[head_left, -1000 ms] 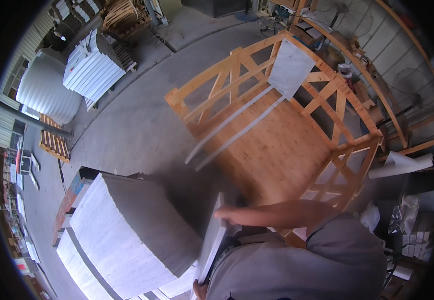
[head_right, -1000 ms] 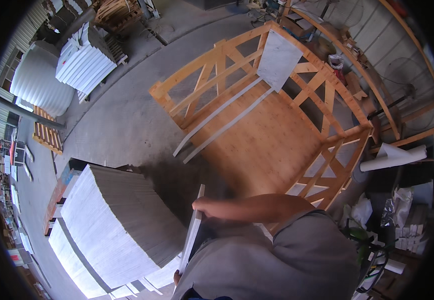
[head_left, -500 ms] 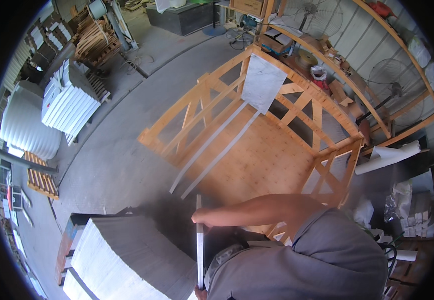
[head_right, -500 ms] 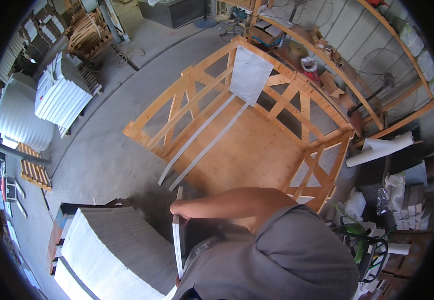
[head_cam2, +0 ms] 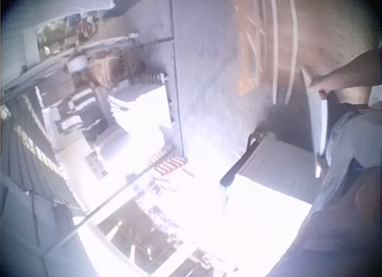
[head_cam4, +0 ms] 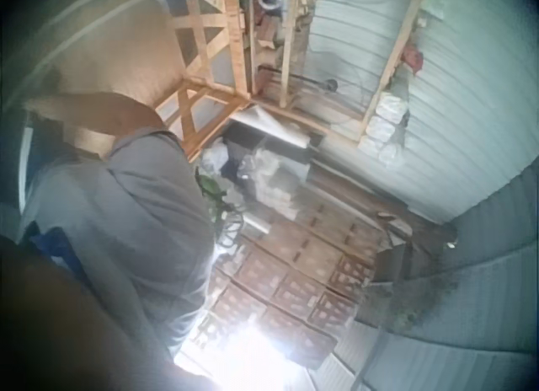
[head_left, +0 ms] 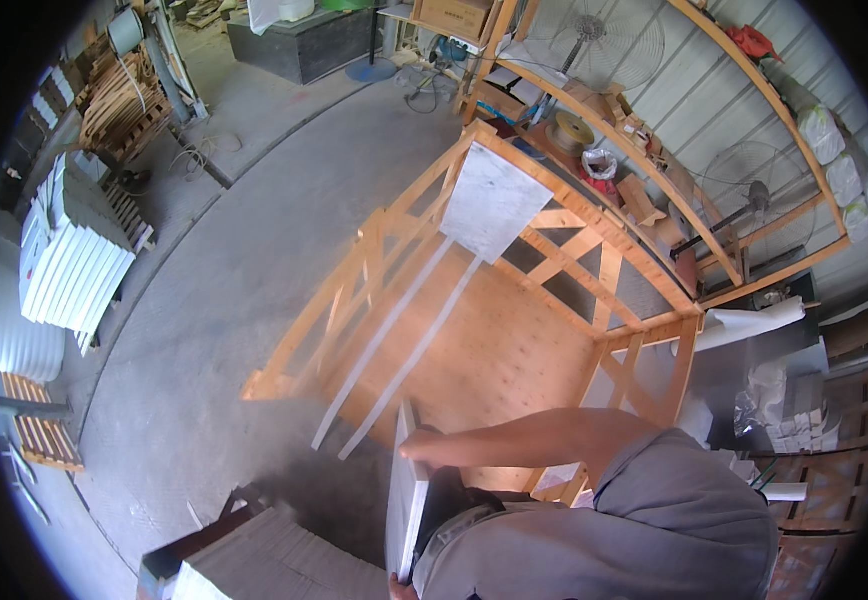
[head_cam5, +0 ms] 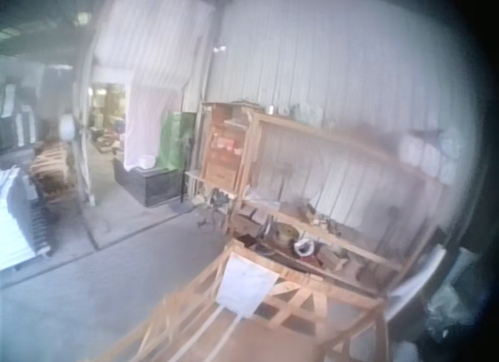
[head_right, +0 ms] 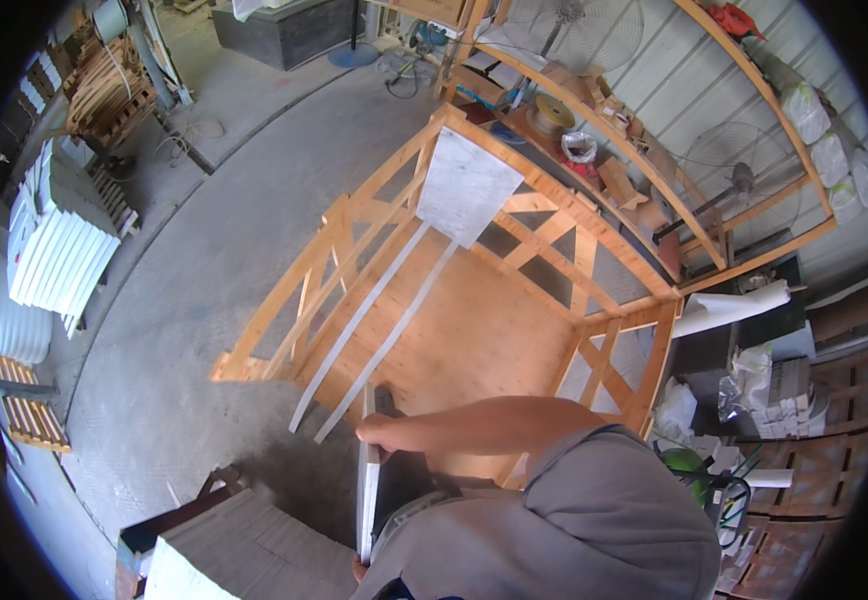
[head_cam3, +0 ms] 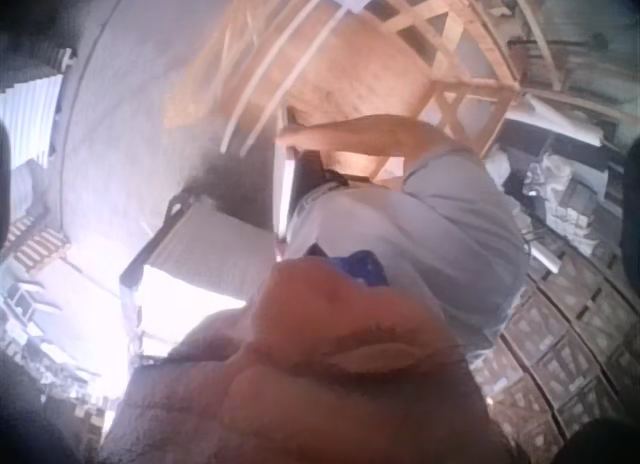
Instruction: The person repeatedly picks up white rectangular panels from a stack and places them onto a wooden frame structure. The person aligns each panel by hand and sets it in place on the frame, repeating this process multiple times.
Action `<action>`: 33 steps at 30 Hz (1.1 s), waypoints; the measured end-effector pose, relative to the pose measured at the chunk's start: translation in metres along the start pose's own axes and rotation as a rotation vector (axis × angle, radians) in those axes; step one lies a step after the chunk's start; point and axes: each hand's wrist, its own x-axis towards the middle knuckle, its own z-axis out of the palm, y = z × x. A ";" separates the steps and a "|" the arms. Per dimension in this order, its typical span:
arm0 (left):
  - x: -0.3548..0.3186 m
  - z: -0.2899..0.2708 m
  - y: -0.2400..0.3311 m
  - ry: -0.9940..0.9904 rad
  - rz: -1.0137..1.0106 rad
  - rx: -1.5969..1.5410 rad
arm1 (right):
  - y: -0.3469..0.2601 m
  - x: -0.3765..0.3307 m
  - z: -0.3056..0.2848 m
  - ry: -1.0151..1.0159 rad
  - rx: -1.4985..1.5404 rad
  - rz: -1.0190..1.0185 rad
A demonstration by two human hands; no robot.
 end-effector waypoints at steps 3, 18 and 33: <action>-0.017 0.046 0.022 -0.047 0.361 0.248 | -0.026 0.000 -0.041 0.001 0.043 -0.100; -0.010 0.327 0.109 -0.399 0.578 0.464 | -0.019 -0.009 -0.222 0.315 0.383 -0.346; 0.000 0.735 0.001 -0.149 -0.066 0.259 | -0.065 0.010 -0.464 0.530 0.900 -0.302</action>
